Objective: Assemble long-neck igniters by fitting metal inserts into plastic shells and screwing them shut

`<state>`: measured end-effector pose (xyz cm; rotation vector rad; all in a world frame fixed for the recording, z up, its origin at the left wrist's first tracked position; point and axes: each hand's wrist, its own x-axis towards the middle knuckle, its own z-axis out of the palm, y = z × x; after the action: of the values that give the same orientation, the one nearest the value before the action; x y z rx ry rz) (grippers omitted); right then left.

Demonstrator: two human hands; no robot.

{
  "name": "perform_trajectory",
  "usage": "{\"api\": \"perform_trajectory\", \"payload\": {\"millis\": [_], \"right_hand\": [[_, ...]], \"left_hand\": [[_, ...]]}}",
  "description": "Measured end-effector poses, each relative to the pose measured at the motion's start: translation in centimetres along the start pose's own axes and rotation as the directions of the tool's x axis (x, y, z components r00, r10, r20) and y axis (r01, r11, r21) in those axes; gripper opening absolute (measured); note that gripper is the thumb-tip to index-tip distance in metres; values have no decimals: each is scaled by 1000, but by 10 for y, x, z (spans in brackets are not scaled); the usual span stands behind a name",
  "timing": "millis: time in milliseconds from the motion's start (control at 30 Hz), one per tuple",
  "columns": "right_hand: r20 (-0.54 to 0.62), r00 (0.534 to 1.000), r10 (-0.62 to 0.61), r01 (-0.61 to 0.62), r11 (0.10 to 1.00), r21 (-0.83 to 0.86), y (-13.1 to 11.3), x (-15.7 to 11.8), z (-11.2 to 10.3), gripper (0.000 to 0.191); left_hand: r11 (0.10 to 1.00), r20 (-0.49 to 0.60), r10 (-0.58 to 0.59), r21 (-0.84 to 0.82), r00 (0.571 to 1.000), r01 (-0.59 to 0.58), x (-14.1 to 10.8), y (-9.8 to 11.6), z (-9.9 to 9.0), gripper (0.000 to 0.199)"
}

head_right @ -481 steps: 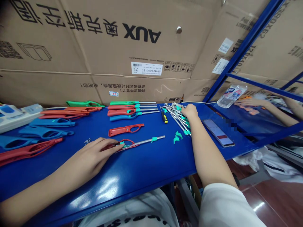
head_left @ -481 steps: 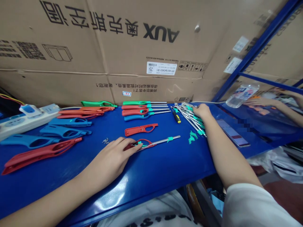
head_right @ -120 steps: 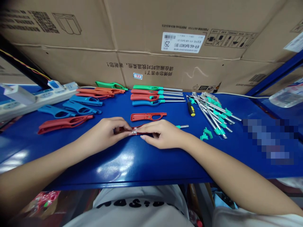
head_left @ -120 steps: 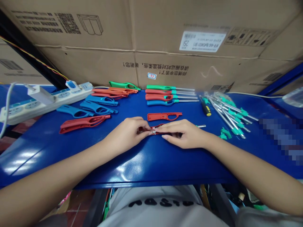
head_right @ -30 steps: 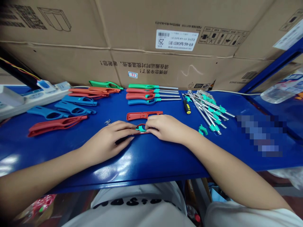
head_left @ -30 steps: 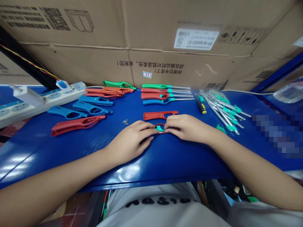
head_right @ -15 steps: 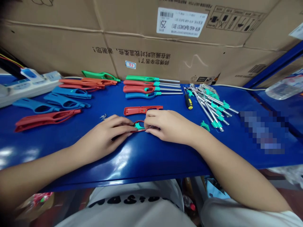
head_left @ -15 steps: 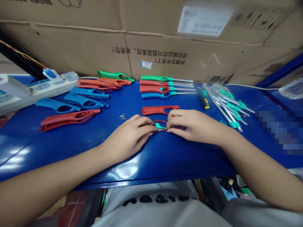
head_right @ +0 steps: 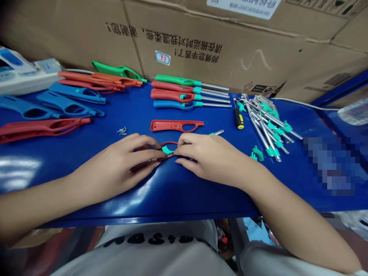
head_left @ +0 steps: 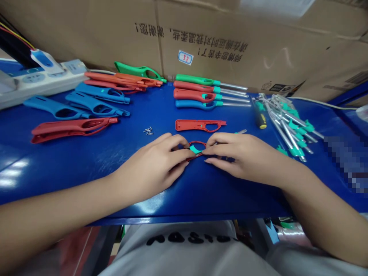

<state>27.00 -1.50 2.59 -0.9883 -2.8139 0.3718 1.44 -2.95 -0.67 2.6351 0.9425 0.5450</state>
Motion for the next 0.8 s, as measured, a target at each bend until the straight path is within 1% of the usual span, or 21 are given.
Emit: {"api": "perform_trajectory", "payload": {"millis": [167, 433, 600, 800], "right_hand": [[-6, 1000, -17, 17, 1000, 8, -1, 1, 3, 23], [7, 1000, -8, 8, 999, 41, -1, 0, -2, 24], [47, 999, 15, -18, 997, 73, -2, -1, -1, 25], [21, 1000, 7, -9, 995, 104, -3, 1, 0, 27]], "left_hand": [[1000, 2, -13, -8, 1000, 13, -1, 1, 1, 29], [1000, -7, -8, -28, 1000, 8, -1, 0, 2, 29], [1000, -8, -2, -20, 1000, 2, -2, -1, 3, 29], [1000, -11, 1, -21, 1000, -1, -1, -1, 2, 29]]}}
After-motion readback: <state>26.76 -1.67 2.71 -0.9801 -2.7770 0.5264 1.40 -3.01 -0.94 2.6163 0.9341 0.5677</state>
